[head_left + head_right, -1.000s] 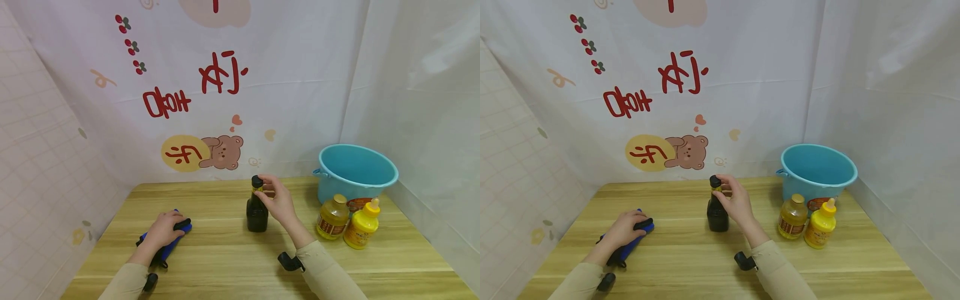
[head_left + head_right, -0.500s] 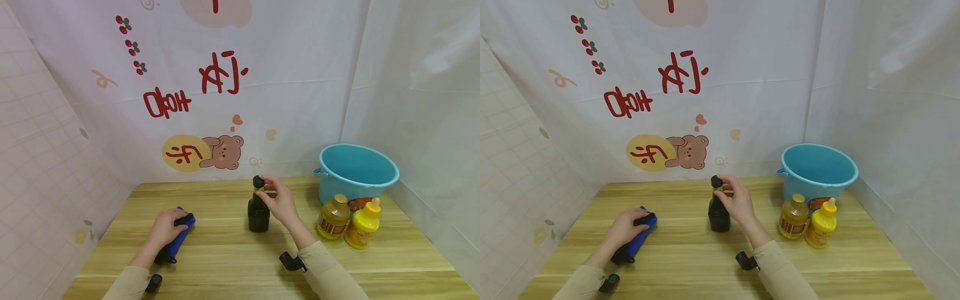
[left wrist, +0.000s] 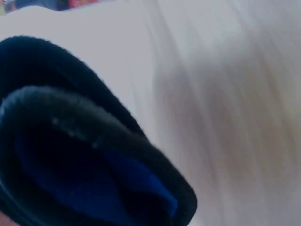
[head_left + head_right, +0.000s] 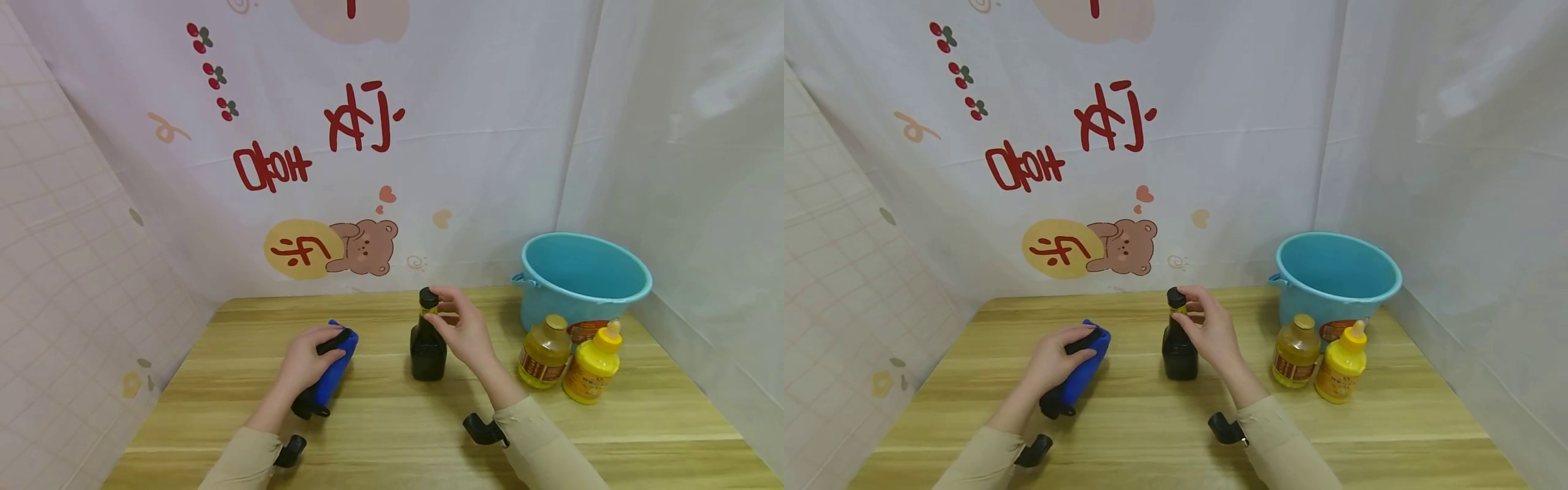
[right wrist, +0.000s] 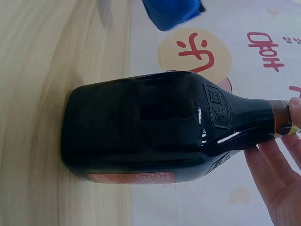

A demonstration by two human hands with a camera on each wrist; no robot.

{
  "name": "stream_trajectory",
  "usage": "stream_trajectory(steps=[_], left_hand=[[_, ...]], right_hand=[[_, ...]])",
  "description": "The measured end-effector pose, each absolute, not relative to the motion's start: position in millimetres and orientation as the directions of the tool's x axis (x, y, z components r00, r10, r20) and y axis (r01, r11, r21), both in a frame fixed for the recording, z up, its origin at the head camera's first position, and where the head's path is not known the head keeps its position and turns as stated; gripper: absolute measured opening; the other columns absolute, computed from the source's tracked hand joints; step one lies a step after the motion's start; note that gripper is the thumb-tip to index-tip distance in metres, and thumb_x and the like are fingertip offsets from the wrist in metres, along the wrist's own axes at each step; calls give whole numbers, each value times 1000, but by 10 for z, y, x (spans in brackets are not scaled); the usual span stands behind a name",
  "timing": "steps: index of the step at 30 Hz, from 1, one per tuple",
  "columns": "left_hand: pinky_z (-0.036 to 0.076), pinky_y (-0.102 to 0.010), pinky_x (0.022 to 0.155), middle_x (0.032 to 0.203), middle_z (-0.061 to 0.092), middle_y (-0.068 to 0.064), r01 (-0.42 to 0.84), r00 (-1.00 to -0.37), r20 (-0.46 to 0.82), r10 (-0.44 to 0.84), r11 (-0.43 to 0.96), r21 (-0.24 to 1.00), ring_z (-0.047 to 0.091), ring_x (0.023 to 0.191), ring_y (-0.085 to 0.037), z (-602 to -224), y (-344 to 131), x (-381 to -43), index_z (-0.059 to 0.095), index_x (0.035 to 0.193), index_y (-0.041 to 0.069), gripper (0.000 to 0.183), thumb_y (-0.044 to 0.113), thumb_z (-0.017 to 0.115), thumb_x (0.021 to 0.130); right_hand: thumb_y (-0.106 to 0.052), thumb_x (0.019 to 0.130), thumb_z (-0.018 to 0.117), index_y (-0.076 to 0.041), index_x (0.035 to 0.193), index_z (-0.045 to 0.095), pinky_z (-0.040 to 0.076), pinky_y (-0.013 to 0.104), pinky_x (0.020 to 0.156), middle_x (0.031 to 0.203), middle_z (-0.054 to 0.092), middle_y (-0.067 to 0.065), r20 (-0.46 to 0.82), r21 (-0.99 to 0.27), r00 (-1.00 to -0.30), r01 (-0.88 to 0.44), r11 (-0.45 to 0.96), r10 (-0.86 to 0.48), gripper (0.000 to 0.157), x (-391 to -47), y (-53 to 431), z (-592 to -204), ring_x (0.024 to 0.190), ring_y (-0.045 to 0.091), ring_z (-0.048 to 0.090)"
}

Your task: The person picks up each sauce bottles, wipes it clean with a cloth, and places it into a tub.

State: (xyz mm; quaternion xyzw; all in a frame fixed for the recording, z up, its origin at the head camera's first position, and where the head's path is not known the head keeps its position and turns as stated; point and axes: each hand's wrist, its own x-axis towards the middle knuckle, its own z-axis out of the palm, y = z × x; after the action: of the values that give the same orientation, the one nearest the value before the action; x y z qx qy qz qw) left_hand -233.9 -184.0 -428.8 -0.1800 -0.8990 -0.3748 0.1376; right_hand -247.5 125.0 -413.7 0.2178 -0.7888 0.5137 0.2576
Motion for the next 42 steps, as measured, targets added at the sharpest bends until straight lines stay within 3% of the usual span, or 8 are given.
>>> stream_trajectory(steps=[9, 15, 20, 30, 35, 42], left_hand=[[44, -53, 103, 130, 64, -10, 377, -922, 370, 116, 496, 782, 56, 124, -33, -4036, -1504, -2315, 71, 124, 8, 40, 14, 78, 85], [46, -52, 101, 128, 65, -11, 329, -942, 336, 19, 259, 908, 57, 122, -30, -3866, -1279, -2310, 71, 125, 8, 40, 12, 79, 85], [51, -51, 95, 123, 67, -11, 382, -922, 386, -7, 123, 916, 60, 116, -28, -3741, -1079, -2313, 71, 122, 6, 36, 9, 76, 87], [43, -53, 105, 127, 66, -11, 536, -843, 535, 47, 133, 833, 57, 122, -30, -3736, -784, -2374, 71, 119, 3, 37, -2, 76, 83], [41, -57, 105, 126, 65, -18, 567, -824, 553, 125, 154, 809, 55, 123, -37, -3760, -734, -2338, 70, 115, -3, 35, -8, 75, 81], [41, -54, 105, 124, 63, -26, 610, -782, 567, 259, 129, 782, 54, 124, -41, -3693, -749, -2259, 71, 106, -9, 27, -15, 72, 79]], right_hand=[[-3, 85, 76, -16, 128, 61, 60, 43, 73, 113, 66, 12, 644, -686, -762, -616, 388, -70, 47, -2466, 1261, -4131, 89, 26, 69], [-1, 84, 77, -14, 127, 61, 60, 40, 73, 110, 67, 12, 647, -685, -760, -615, 390, -64, 47, -2466, 1263, -4133, 88, 25, 69], [0, 84, 76, -14, 128, 61, 60, 40, 72, 110, 67, 13, 646, -685, -761, -615, 391, -64, 48, -2462, 1263, -4136, 89, 26, 69], [2, 84, 76, -12, 127, 60, 60, 43, 72, 111, 67, 15, 660, -676, -748, -630, 382, -66, 48, -2466, 1260, -4139, 89, 29, 70], [3, 84, 75, -11, 127, 61, 59, 50, 71, 111, 66, 17, 657, -683, -751, -630, 370, -65, 47, -2468, 1261, -4140, 89, 34, 69], [3, 84, 75, -12, 127, 61, 60, 46, 72, 111, 66, 15, 661, -678, -747, -633, 375, -66, 47, -2466, 1263, -4139, 90, 33, 69]])
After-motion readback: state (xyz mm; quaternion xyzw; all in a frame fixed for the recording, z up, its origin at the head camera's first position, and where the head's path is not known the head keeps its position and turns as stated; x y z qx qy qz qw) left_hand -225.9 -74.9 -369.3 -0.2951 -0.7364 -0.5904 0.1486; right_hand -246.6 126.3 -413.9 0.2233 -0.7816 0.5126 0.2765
